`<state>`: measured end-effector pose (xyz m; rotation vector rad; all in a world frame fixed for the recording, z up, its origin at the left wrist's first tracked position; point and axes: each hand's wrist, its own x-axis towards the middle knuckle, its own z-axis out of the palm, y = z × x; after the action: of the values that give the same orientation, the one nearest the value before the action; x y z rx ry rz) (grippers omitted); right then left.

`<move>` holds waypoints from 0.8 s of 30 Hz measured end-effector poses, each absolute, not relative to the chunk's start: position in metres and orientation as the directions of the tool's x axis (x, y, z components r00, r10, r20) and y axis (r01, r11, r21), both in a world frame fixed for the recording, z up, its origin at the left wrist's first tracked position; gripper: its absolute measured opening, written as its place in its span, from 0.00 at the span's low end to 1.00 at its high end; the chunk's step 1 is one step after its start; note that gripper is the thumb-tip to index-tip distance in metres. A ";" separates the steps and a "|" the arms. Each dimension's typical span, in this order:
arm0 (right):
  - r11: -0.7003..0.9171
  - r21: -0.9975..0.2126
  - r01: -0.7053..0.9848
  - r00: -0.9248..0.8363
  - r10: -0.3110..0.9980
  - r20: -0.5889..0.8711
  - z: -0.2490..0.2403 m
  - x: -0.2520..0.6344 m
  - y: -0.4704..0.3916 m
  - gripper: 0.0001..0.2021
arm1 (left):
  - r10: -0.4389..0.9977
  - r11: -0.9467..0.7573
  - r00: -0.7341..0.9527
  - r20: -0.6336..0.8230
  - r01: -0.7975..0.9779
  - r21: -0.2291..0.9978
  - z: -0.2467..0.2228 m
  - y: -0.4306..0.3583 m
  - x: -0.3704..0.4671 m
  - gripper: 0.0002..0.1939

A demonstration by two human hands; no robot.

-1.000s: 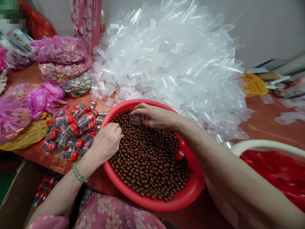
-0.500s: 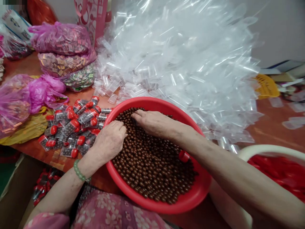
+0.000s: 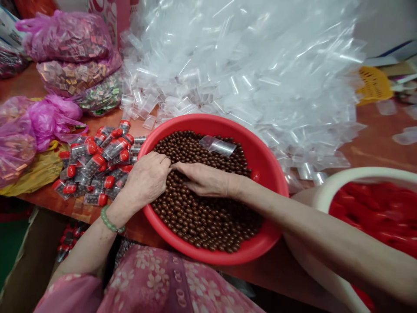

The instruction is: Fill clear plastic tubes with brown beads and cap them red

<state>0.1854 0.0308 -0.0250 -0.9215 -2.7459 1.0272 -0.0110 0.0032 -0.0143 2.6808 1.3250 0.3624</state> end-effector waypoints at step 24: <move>0.124 -0.992 0.018 -0.599 0.796 0.088 0.006 0.197 0.012 0.21 | 0.873 0.155 0.466 -0.143 0.012 0.988 0.006 -0.008 0.002 0.28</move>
<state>0.1974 0.0122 0.0065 -0.7908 -1.7598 1.5397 0.0022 -0.0076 0.0057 1.2699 0.8995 0.7543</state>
